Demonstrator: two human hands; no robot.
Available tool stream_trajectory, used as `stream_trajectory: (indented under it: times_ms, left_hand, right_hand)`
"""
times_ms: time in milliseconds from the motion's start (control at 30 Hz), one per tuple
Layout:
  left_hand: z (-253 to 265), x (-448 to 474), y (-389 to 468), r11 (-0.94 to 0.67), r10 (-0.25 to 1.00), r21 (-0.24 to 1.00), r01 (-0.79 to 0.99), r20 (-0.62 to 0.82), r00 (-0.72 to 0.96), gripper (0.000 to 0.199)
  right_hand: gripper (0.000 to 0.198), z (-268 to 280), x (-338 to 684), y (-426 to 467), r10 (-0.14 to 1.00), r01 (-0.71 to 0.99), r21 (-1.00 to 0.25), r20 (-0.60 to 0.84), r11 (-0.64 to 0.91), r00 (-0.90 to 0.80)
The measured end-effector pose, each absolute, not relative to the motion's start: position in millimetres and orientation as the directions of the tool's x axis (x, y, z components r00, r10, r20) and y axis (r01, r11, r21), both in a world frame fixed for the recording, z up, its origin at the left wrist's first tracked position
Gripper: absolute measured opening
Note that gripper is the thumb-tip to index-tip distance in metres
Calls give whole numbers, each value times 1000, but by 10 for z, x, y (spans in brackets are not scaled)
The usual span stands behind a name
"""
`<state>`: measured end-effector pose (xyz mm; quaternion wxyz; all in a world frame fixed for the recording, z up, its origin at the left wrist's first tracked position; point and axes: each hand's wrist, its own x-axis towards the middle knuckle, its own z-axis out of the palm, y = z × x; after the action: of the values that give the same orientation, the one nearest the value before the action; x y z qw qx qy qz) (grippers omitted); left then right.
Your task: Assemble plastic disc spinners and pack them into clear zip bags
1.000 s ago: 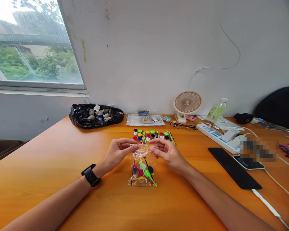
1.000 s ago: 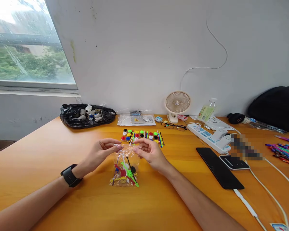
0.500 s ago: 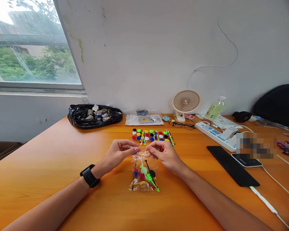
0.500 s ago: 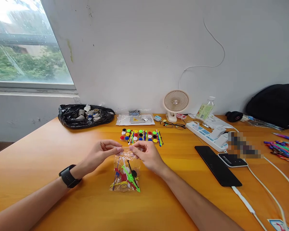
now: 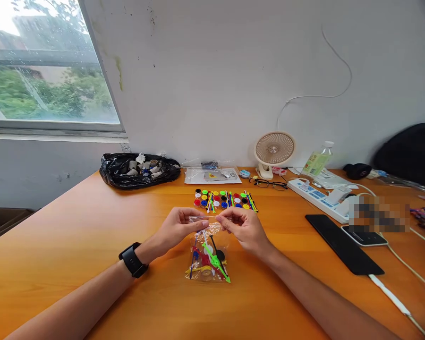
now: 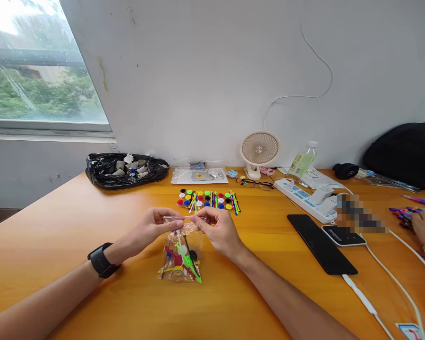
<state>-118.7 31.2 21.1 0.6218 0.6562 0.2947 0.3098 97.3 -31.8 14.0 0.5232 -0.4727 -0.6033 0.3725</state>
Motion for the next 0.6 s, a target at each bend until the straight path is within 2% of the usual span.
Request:
stream_trajectory:
  times_ms: [200, 400, 600]
  left_hand:
    - [176, -1208, 349, -31, 780, 1000, -1, 25, 625, 31]
    - [150, -1294, 439, -123, 764, 991, 45, 66, 642, 27]
    - [103, -1336, 501, -82, 766, 997, 9, 57, 641, 26]
  right_hand:
    - [37, 95, 1001, -293, 981, 94, -978, 182, 188, -67]
    - [31, 61, 1099, -246, 976, 81, -976, 192, 200, -100]
    - [29, 28, 1167, -230, 983, 26, -986, 160, 163, -93]
